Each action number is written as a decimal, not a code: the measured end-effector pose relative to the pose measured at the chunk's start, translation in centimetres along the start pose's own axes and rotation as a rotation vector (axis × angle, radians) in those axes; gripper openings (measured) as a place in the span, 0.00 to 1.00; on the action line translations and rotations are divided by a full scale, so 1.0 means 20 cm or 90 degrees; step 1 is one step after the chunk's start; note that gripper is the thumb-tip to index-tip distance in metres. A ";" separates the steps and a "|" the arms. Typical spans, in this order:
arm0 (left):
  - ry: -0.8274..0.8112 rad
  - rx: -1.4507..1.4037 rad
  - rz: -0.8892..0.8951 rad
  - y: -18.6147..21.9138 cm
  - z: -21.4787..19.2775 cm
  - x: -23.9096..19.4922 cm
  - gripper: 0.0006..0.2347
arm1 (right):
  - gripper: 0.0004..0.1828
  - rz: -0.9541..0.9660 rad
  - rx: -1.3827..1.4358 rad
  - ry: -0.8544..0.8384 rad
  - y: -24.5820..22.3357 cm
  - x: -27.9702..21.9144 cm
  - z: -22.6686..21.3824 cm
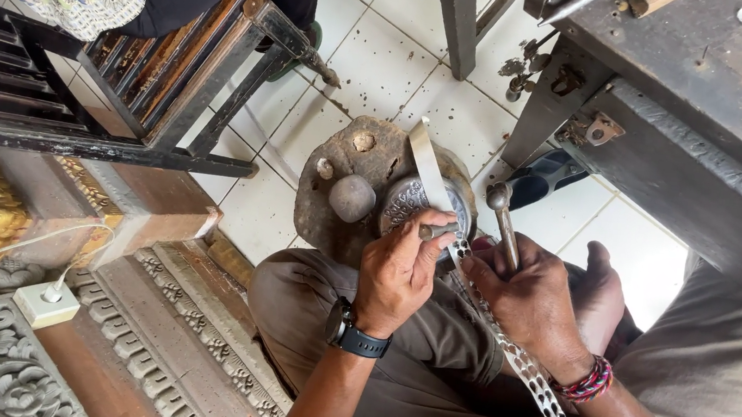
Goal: The person sits on the floor and uses a hammer to strike a patterned metal strip placed on a round metal block. They repeatedly hammer the strip, pause to inspect it, and adjust its position before continuing to hammer.
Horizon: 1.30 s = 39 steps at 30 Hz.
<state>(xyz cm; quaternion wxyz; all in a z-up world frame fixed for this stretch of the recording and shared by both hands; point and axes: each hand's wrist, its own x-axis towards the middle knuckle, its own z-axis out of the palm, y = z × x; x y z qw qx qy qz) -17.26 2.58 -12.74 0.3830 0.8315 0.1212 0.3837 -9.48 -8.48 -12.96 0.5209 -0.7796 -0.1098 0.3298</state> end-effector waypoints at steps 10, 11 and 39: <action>0.003 -0.002 0.006 0.00 0.00 -0.01 0.04 | 0.11 0.003 0.005 -0.003 0.01 0.00 0.00; 0.003 0.003 0.012 0.00 0.00 -0.01 0.04 | 0.10 0.005 0.005 -0.002 0.00 0.00 0.00; -0.004 -0.011 0.033 -0.01 0.00 0.00 0.04 | 0.10 0.008 0.018 -0.001 0.01 0.00 -0.01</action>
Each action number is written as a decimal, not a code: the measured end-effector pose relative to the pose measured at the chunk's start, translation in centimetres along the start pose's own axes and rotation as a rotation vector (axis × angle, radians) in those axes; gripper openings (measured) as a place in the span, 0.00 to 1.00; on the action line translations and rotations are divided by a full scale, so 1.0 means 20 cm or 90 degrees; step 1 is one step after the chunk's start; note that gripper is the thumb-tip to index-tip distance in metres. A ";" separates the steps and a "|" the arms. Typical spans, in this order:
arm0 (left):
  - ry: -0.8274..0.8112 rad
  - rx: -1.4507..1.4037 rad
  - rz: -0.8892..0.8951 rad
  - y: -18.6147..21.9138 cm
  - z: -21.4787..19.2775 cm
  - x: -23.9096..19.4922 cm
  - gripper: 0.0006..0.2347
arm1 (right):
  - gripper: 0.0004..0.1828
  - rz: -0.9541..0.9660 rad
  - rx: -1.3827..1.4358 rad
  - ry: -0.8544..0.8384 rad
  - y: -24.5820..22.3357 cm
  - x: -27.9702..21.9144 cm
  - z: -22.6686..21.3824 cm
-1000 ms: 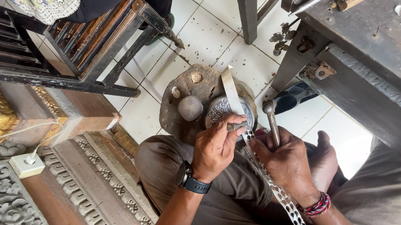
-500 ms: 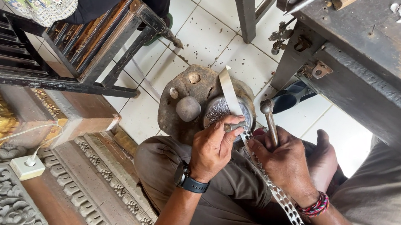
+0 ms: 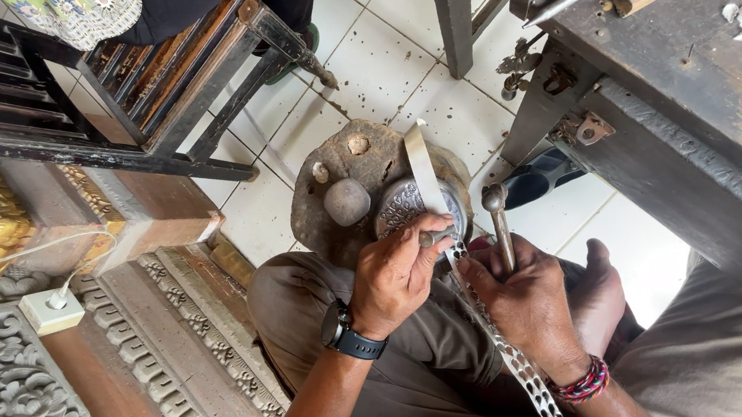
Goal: The person sits on the floor and uses a hammer to strike a patterned metal strip placed on a round metal block. They repeatedly hammer the strip, pause to inspect it, and adjust its position before continuing to hammer.
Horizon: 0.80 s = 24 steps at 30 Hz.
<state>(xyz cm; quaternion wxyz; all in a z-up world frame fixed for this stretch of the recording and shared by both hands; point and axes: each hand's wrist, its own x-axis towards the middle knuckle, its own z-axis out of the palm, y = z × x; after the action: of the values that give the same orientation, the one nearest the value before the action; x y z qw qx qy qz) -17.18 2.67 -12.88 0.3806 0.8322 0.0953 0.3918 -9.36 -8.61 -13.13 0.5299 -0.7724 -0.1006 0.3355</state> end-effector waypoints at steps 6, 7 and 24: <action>0.000 0.049 0.022 0.00 0.01 0.00 0.05 | 0.11 -0.036 0.005 -0.007 -0.01 -0.01 -0.02; 0.005 0.050 0.024 0.00 0.02 0.00 0.05 | 0.10 -0.043 -0.004 -0.022 -0.03 -0.03 -0.03; -0.091 0.026 0.038 -0.05 -0.04 -0.08 0.08 | 0.14 -0.490 -0.335 0.000 -0.18 -0.18 -0.41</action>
<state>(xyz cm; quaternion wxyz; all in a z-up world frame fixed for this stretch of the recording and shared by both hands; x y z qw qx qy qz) -18.62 3.00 -14.14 0.3578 0.8680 0.0512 0.3406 -6.32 -15.04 -6.68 0.4016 -0.7873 -0.4613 0.0776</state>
